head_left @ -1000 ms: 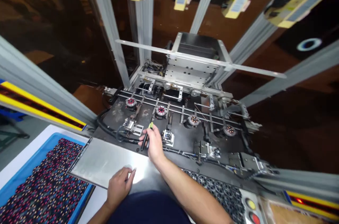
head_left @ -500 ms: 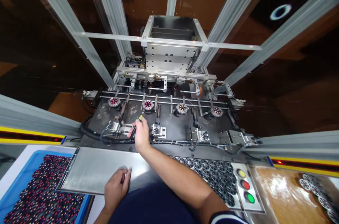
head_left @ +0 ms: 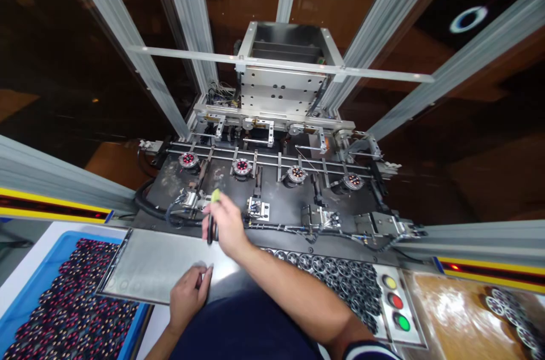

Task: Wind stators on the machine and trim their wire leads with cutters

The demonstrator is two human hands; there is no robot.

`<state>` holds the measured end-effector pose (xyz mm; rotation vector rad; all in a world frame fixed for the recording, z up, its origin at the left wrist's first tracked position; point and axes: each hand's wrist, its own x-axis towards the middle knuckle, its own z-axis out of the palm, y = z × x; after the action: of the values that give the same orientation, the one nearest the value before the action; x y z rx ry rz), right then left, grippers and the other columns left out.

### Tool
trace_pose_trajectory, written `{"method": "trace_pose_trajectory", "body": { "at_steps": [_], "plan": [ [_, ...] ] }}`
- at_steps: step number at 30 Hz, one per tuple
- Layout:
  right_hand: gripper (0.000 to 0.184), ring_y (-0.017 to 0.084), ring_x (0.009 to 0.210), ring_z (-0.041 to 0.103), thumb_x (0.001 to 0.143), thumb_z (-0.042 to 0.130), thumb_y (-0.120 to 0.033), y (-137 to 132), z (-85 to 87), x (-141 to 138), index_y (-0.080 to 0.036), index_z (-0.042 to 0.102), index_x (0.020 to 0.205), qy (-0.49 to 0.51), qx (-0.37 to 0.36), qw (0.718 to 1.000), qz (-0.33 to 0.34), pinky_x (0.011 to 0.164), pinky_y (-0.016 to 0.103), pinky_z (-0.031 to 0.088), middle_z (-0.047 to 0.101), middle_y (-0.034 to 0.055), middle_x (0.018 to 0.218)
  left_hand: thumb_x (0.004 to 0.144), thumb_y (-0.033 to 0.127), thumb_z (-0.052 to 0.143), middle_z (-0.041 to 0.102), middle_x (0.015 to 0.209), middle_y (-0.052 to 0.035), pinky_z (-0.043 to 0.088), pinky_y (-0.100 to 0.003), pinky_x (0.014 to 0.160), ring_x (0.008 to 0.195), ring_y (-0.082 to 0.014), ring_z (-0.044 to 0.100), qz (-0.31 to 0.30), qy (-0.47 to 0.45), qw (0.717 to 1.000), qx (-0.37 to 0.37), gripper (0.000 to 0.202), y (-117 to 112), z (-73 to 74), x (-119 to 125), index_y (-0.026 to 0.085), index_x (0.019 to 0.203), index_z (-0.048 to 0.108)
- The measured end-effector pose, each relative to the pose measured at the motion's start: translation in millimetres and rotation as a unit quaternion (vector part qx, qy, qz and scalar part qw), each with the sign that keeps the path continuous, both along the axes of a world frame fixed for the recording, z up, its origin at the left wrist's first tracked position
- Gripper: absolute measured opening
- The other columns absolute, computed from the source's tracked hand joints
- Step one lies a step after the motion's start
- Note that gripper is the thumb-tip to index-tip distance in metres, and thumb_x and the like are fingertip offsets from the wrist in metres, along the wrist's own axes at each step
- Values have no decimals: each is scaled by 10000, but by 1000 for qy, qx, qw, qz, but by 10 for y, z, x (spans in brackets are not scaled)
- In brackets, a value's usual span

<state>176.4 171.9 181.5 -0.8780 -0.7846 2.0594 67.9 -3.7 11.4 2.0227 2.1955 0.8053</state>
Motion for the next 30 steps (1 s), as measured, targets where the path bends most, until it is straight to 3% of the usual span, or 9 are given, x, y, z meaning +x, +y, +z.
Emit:
{"method": "trace_pose_trajectory", "body": {
  "at_steps": [2, 4, 5, 7, 10, 13, 16, 23, 30],
  "plan": [
    [99, 92, 333, 503, 782, 677, -262, -254, 233, 355, -182, 621, 796, 29, 30, 992, 117, 325, 182, 390, 554, -86, 486, 963, 412, 492, 592, 626, 39, 479, -245, 517, 511, -95, 557, 1, 2, 1000, 4, 322, -6, 2, -7, 152, 818, 614],
    [227, 74, 419, 531, 794, 671, -246, -440, 379, 748, -203, 670, 1016, 42, 56, 979, 191, 381, 188, 427, 641, -29, 697, 966, 417, 476, 618, 632, 27, 472, -238, 520, 520, -104, 582, 4, 2, 1000, 4, 323, -10, 12, -4, 168, 820, 622],
    [349, 69, 455, 538, 798, 668, -247, -482, 403, 928, -235, 645, 1145, 34, 67, 984, 165, 396, 190, 437, 653, -4, 810, 959, 416, 486, 620, 623, 26, 469, -235, 530, 522, -108, 591, 7, 1, 1000, 2, 311, -11, 17, 0, 178, 817, 625],
    [448, 70, 496, 546, 814, 662, -273, -454, 349, 1210, -272, 594, 1258, -13, 90, 995, 47, 420, 198, 458, 640, 19, 913, 939, 421, 520, 597, 585, 33, 462, -232, 559, 515, -115, 597, 13, -1, 1000, -1, 288, -12, 27, 10, 194, 798, 628],
    [382, 91, 495, 565, 776, 706, -310, -229, 89, 1424, -218, 650, 1142, -78, 56, 987, -130, 404, 209, 485, 642, 18, 850, 917, 447, 547, 570, 558, 42, 447, -236, 580, 491, -119, 584, 19, 0, 1000, 0, 292, -13, 27, 15, 202, 781, 630],
    [344, 117, 507, 597, 746, 709, -335, -7, -187, 1475, -178, 658, 1049, -87, 0, 979, -185, 377, 216, 507, 656, 15, 785, 915, 471, 541, 590, 572, 41, 439, -233, 566, 490, -122, 594, 16, 4, 1000, 2, 307, -15, 10, 0, 205, 791, 631],
    [344, 123, 510, 611, 737, 699, -341, 104, -338, 1452, -167, 638, 1028, -77, -28, 974, -212, 366, 210, 510, 666, 8, 748, 916, 484, 531, 609, 582, 42, 448, -225, 549, 495, -124, 609, 9, 7, 1000, 0, 308, -24, -8, -19, 213, 809, 631],
    [285, 119, 487, 618, 722, 689, -347, 260, -412, 1388, -180, 595, 934, -48, -57, 963, -258, 363, 199, 488, 672, -16, 707, 920, 502, 504, 671, 637, 21, 475, -223, 526, 531, -142, 661, 10, 12, 1000, 0, 324, -56, -37, -33, 217, 843, 638],
    [274, 125, 468, 607, 727, 687, -368, 334, -468, 1413, -183, 580, 898, -38, -64, 963, -258, 353, 218, 484, 676, -14, 711, 913, 515, 514, 644, 604, 33, 467, -226, 523, 510, -135, 647, 17, 3, 1000, -17, 341, -73, -57, -46, 215, 813, 639]
  ]
}}
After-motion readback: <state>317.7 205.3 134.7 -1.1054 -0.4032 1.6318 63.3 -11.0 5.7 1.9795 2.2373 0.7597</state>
